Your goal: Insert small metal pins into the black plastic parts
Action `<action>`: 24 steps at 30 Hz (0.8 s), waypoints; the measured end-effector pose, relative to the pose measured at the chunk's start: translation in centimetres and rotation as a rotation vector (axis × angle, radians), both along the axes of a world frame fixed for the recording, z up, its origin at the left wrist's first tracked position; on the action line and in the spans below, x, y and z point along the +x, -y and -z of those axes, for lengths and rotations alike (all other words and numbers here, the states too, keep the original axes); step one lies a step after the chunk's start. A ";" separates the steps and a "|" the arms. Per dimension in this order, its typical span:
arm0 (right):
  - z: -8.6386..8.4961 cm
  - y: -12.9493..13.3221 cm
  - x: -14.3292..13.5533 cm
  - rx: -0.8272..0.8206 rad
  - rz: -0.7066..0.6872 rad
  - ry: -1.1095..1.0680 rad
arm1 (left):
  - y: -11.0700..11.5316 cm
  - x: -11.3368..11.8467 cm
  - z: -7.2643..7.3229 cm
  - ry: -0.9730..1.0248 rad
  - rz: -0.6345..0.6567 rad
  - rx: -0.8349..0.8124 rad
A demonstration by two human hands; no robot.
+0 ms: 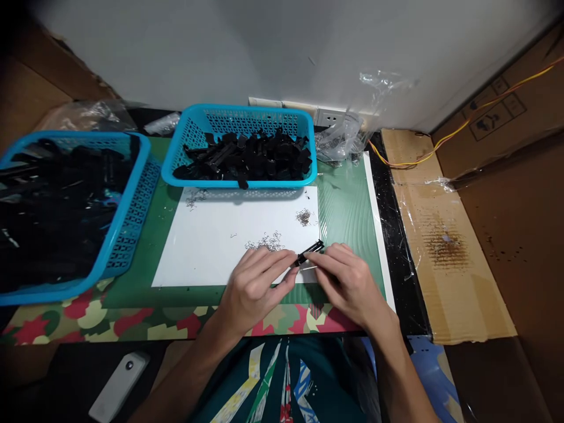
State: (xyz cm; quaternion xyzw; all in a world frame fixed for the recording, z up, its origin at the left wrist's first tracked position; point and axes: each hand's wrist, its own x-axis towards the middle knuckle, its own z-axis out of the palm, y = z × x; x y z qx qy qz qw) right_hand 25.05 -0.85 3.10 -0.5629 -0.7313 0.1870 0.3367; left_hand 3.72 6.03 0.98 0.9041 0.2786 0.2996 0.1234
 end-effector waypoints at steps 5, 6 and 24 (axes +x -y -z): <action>-1.4 -1.1 -0.3 0.007 0.136 -0.068 | -0.1 0.0 -0.4 -0.002 -0.014 -0.051; -1.5 -1.3 -0.5 0.009 0.171 -0.102 | -0.1 -0.1 -0.4 -0.002 -0.018 -0.054; -0.8 -2.7 -4.2 -0.087 0.406 -0.280 | 0.0 -0.1 -0.2 -0.025 -0.018 0.035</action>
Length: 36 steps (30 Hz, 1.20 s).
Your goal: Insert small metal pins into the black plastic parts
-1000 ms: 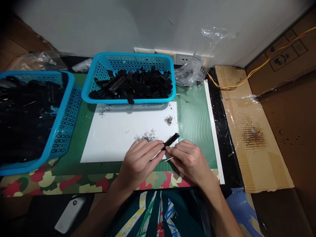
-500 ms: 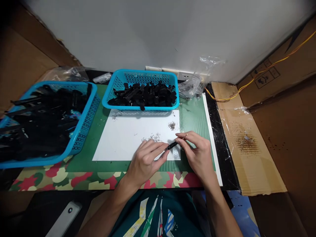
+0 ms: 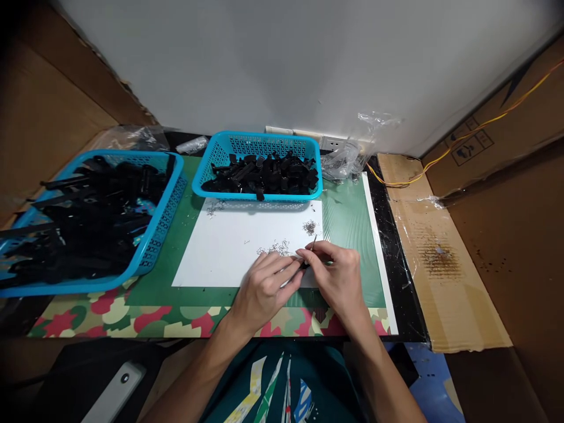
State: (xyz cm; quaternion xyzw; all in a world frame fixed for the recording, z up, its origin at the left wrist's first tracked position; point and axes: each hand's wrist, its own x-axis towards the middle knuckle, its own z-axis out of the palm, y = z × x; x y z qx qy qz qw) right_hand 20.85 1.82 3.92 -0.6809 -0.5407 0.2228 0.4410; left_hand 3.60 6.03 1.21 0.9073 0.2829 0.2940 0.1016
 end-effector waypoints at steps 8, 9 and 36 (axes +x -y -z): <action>-0.7 -0.3 0.0 -0.051 -0.043 0.061 | 0.1 0.0 0.1 -0.017 0.002 0.003; -0.9 -0.4 0.0 -0.068 -0.052 0.056 | 0.2 0.0 0.1 -0.015 0.002 0.004; -0.2 0.2 -0.3 0.067 -0.038 0.270 | 0.3 -0.2 0.4 -0.047 0.021 -0.093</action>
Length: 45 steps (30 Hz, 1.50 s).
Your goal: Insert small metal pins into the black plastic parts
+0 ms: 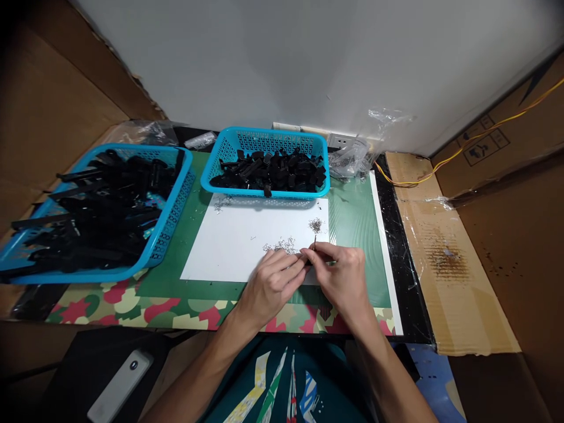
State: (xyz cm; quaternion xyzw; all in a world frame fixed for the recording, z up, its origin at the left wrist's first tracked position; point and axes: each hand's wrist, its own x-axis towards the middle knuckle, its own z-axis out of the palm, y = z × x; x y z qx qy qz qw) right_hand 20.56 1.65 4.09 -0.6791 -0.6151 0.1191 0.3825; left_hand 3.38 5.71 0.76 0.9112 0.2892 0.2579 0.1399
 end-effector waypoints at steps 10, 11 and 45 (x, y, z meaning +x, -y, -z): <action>1.8 0.8 -1.1 0.222 0.103 -0.191 | -0.2 -0.2 -0.3 0.102 -0.021 -0.035; 1.9 0.8 -1.1 0.248 0.157 -0.235 | 0.0 -0.3 -0.3 0.129 -0.029 -0.037; 2.8 -4.4 5.4 -0.235 -0.069 -0.081 | -10.6 -15.4 -11.0 -0.049 -0.990 0.014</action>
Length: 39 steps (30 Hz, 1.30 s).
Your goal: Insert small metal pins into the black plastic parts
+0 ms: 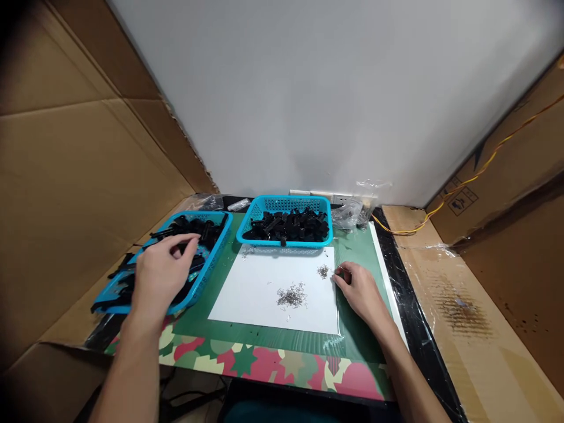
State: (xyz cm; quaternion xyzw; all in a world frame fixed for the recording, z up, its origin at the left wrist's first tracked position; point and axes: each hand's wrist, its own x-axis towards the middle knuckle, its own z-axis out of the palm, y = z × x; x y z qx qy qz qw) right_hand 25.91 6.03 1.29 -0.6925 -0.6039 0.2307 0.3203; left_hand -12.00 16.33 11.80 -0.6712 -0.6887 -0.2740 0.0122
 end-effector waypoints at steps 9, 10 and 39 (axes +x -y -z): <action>1.0 -0.3 0.3 -0.025 -0.061 -0.006 | 4.0 -8.5 1.5 -0.130 -0.150 -0.265; 1.0 -0.3 0.4 -0.024 -0.078 -0.010 | 4.2 -8.8 1.8 -0.152 -0.139 -0.277; -0.3 1.7 -2.0 -0.008 -0.017 -0.945 | 4.3 -6.3 0.5 -0.367 -0.126 -0.489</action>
